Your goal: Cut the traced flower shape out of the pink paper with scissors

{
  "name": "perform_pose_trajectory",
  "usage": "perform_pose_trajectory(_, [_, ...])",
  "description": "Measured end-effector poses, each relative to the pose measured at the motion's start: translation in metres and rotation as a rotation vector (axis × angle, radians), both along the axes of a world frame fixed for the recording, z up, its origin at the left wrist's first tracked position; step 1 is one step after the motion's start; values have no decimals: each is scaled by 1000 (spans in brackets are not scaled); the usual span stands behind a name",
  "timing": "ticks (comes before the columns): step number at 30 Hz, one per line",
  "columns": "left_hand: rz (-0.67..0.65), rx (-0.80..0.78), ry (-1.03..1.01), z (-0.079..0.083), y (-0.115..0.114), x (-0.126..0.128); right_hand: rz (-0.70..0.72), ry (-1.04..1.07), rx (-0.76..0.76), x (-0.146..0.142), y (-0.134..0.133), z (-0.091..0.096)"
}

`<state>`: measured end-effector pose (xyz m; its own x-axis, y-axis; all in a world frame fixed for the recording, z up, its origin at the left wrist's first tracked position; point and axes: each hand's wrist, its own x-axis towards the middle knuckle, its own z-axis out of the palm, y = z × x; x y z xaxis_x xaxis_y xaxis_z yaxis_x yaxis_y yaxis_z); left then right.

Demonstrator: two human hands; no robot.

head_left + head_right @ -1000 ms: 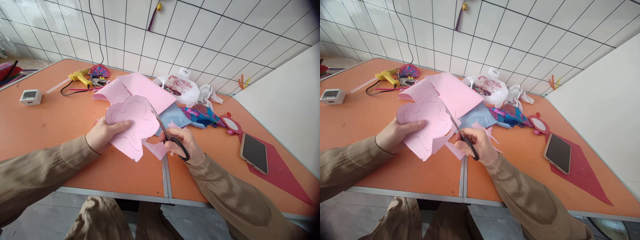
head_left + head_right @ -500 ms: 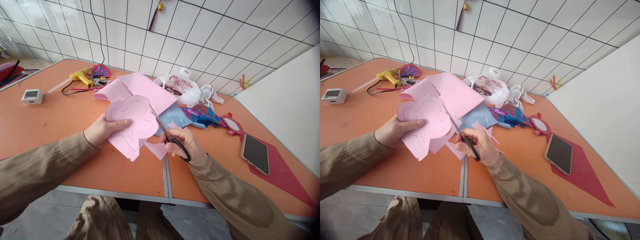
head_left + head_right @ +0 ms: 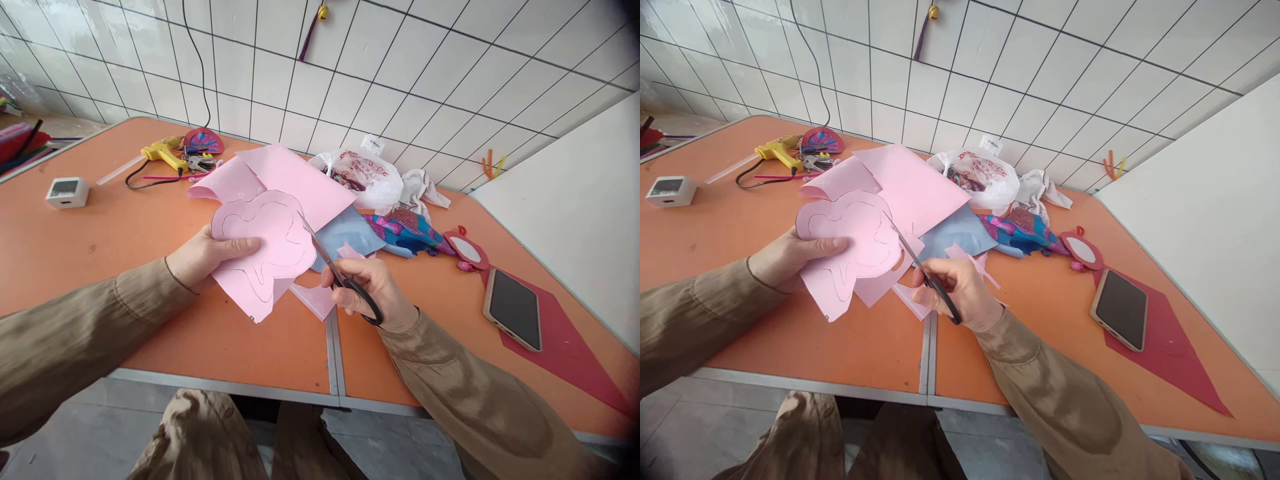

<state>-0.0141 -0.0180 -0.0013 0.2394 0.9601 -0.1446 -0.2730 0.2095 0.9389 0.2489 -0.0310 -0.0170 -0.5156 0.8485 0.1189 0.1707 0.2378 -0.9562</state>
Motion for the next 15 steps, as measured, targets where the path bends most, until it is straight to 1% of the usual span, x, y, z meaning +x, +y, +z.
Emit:
perform_pose_trajectory(8, [-110,20,-15,3,6,-9,31,-20,-48,3,-1,2])
perform_pose_trajectory(15, [-189,51,-61,1,10,-16,54,-16,-58,3,-1,2])
